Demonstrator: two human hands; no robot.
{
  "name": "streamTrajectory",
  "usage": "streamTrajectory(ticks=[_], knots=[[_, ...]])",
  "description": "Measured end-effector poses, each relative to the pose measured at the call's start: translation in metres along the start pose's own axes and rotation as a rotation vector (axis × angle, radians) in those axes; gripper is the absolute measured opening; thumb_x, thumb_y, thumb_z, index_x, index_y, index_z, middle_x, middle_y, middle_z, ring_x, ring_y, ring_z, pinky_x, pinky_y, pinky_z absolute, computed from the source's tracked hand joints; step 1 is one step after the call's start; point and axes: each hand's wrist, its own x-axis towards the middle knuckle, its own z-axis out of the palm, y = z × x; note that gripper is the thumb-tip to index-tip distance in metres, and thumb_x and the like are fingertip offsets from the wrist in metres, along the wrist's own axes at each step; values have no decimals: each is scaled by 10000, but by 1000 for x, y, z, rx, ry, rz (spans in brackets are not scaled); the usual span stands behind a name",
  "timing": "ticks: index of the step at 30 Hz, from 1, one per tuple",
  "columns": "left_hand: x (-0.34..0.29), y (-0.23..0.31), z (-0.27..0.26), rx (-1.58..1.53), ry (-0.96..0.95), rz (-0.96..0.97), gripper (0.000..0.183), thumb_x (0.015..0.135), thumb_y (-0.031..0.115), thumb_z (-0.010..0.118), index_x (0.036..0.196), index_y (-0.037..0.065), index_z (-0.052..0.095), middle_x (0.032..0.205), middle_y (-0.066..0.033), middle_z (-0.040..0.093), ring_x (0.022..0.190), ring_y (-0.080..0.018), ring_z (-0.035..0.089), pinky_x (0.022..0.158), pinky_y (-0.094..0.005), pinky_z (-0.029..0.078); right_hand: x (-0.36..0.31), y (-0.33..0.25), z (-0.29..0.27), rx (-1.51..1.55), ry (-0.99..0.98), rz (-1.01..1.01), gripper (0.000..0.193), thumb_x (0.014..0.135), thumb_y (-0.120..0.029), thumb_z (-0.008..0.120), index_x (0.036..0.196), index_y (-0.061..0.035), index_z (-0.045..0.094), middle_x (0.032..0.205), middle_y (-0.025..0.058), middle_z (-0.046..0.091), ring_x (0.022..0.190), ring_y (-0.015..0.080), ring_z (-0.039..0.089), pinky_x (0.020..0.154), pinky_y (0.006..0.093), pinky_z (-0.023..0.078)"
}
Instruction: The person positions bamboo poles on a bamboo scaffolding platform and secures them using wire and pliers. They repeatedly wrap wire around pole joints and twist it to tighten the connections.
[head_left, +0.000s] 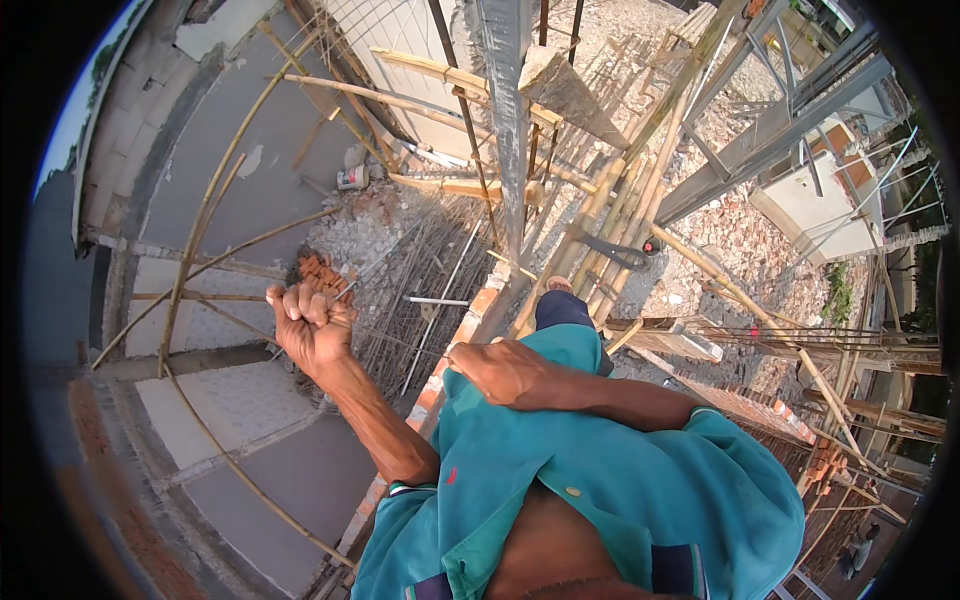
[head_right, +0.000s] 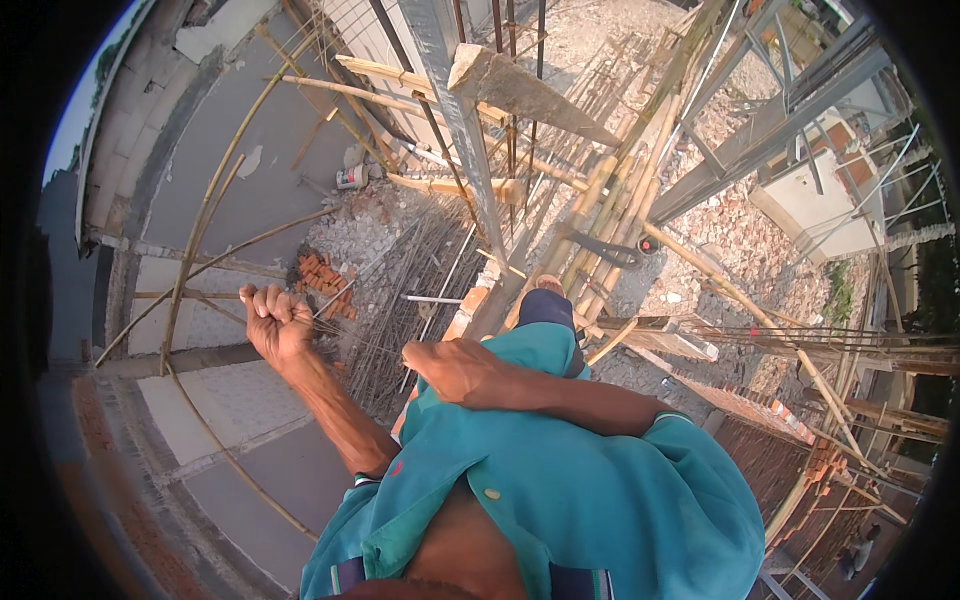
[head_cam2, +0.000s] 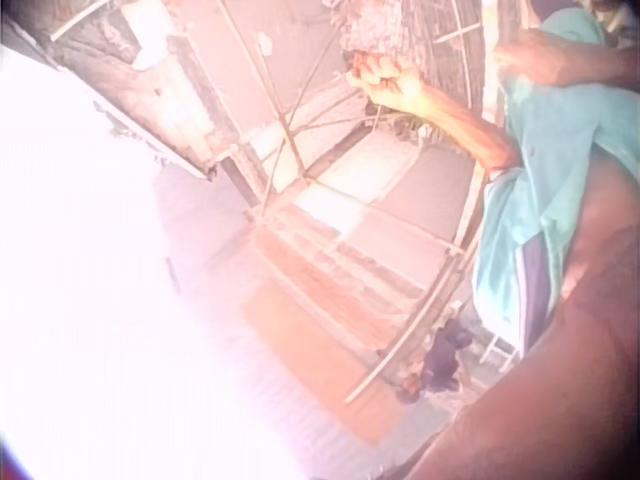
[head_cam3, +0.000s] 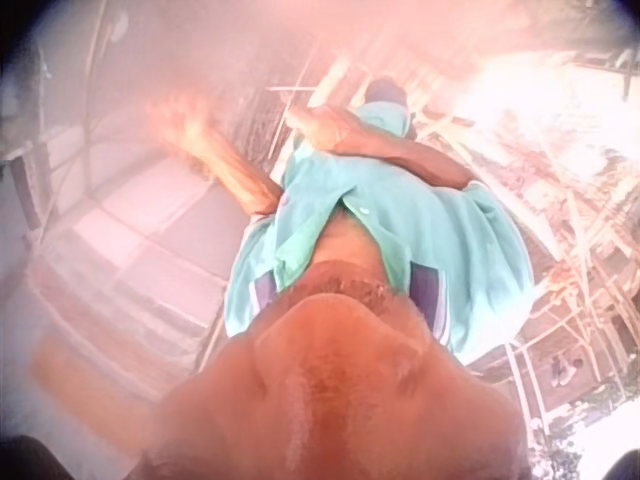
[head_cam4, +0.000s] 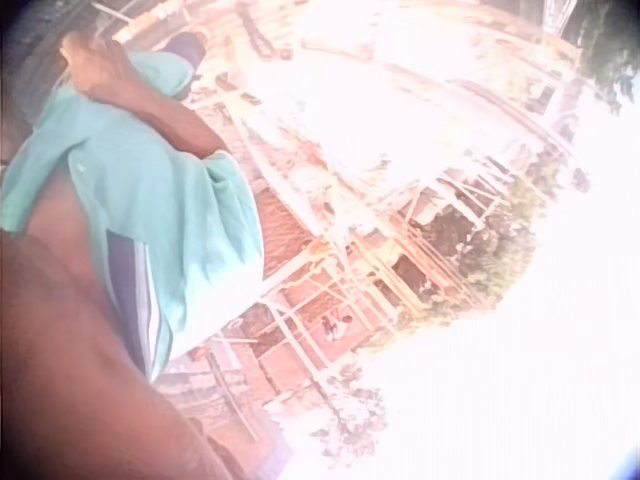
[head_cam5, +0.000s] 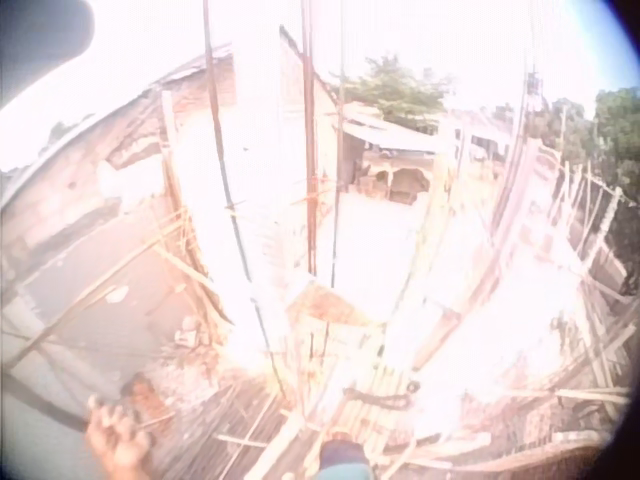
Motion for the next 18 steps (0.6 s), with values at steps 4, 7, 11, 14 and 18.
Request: streamTrajectory(ticks=[4,7,11,14,18], knots=[[6,-26,24,-41,29,-76,158,1079,175,536,988,72,612,643,27,319,545,-103,215,444,-260,204,-15,-2,-25,-129,-104,143,149,923,-92,602,1044,-17,556,906,214,669,845,446,666,765,525,517],[7,-53,47,47,-64,6,186,1081,235,545,986,90,614,626,32,332,556,-103,249,440,-259,253,-17,1,-42,-203,259,-171,267,869,-59,628,1130,-26,583,912,206,685,832,422,681,729,515,542],[-5,-95,73,172,-280,53,189,1081,265,545,1026,107,631,651,21,356,570,-107,280,457,-251,282,-7,5,-57,-239,571,-331,400,800,5,653,1200,-15,633,912,176,709,791,374,692,645,462,552],[-5,-112,95,-50,-264,-138,191,1104,252,493,1062,104,606,658,18,379,589,-113,305,479,-269,311,-2,2,-71,-65,611,-415,452,756,62,667,1203,-6,659,855,156,709,709,347,682,577,423,539],[4,-132,114,271,-592,-144,255,1111,268,464,1175,65,604,823,-48,616,788,-157,543,658,-332,493,-30,6,-142,-227,531,-453,425,747,123,660,1154,3,676,758,134,678,578,289,643,507,387,497]])
